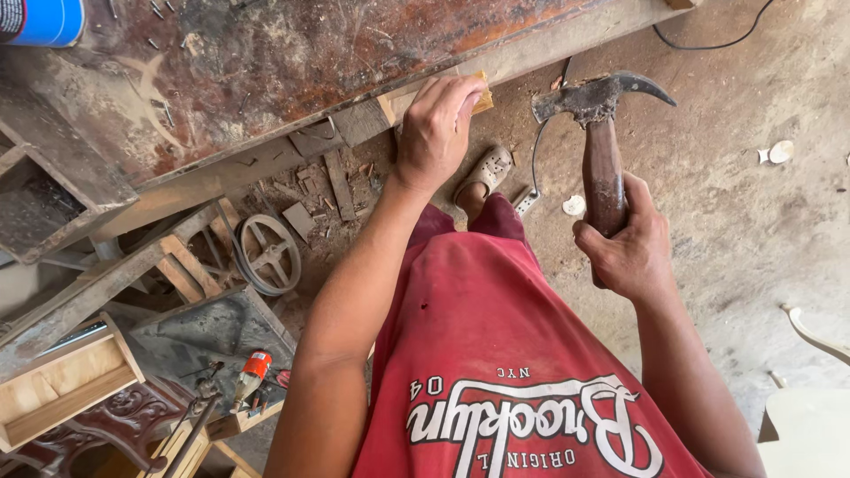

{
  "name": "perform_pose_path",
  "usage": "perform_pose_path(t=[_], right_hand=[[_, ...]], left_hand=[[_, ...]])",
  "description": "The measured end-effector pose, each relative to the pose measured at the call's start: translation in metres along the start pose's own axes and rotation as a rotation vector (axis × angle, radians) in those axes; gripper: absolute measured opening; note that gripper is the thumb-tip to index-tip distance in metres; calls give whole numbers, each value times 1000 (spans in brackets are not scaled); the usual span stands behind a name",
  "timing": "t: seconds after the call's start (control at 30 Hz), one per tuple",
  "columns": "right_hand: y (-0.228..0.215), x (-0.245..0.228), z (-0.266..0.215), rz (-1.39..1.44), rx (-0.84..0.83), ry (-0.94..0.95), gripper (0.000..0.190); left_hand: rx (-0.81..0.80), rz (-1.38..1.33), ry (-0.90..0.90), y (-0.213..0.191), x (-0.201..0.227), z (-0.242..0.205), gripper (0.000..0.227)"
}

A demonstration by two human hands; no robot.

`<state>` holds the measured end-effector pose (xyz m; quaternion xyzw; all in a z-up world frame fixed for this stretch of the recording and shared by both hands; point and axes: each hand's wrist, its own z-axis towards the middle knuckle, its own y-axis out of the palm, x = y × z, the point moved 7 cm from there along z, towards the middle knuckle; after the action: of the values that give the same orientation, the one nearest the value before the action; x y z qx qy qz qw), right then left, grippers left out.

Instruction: The person hammers nails into a small wooden block, then uses an angle grinder to smooth a long wooden plank. The person continues hammering nails into the block and briefly uses a chisel on the plank.

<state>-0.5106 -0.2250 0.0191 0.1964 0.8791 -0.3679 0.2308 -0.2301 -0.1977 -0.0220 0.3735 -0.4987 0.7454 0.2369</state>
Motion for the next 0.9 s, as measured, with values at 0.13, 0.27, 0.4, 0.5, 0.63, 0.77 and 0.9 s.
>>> perform_pose_path(t=[0.13,0.27,0.4,0.5,0.63,0.77,0.9], right_hand=[[-1,-11,0,47,30,-83,57],[5,-15,7,36,-24,-16,55],[30,-11,27,-27,-132,139,57],[51,-7,34,-80,-181,199,62],[59,-10,30,-108,-131,80,63],[58,-6,33,-58,-133,140,62],[58,-4,35,-64,-157,174,64]], left_hand=[[-5,13,7,10,-10,-9,14],[0,65,36,28,-23,-13,11],[1,110,84,29,-22,-16,14],[-8,113,96,26,-17,-8,14],[-2,75,97,23,-14,-2,17],[102,62,97,13,-17,-1,21],[52,-75,-140,4,-38,-6,18]])
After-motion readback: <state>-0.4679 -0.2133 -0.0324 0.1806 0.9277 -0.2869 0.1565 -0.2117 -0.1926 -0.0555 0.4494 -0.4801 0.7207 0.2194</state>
